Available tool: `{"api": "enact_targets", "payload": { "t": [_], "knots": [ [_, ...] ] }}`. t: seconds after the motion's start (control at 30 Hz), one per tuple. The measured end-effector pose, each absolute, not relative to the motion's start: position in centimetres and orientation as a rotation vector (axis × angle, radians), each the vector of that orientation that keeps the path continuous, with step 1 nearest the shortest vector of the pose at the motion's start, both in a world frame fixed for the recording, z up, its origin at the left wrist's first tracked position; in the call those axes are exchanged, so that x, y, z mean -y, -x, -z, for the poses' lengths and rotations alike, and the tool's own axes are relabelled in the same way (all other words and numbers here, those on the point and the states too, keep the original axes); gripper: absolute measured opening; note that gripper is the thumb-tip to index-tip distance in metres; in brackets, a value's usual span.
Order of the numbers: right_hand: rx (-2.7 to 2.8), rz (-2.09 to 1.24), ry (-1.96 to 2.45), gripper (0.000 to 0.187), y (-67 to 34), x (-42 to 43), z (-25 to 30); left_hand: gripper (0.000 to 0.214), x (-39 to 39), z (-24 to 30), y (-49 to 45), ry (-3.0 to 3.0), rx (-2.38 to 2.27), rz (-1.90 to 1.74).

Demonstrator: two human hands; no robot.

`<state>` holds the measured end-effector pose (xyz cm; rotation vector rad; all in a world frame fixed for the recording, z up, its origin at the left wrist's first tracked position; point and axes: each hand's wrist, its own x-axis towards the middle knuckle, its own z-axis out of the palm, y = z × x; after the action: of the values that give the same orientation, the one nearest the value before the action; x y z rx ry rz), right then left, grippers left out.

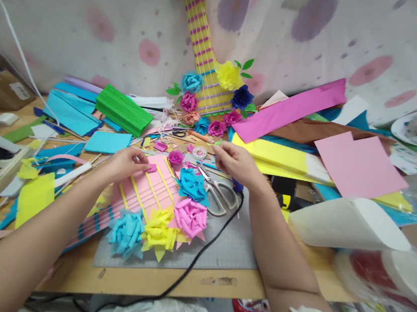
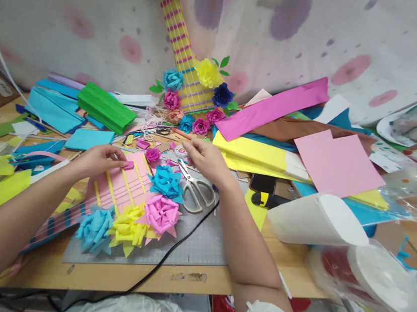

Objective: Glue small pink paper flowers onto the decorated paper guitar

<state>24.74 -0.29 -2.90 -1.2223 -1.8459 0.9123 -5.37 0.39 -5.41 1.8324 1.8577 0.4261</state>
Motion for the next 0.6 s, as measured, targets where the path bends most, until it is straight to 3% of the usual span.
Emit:
{"api": "enact_targets", "payload": {
  "t": [0.23, 0.43, 0.6],
  "knots": [
    [1.726, -0.644, 1.512, 0.043, -29.4, 0.5, 1.1, 0.028, -0.6, 5.8, 5.6, -1.576, -1.853, -0.571],
    [1.846, -0.581, 1.813, 0.023, -33.6, -0.1, 1.6, 0.032, -0.5, 6.0, 5.7, -1.561, -1.870, -0.626],
    [2.050, -0.815, 1.829, 0.042, -34.5, -0.7, 2.7, 0.037, 0.0, 5.3, 5.3, -1.585, -1.834, -0.651]
  ]
}}
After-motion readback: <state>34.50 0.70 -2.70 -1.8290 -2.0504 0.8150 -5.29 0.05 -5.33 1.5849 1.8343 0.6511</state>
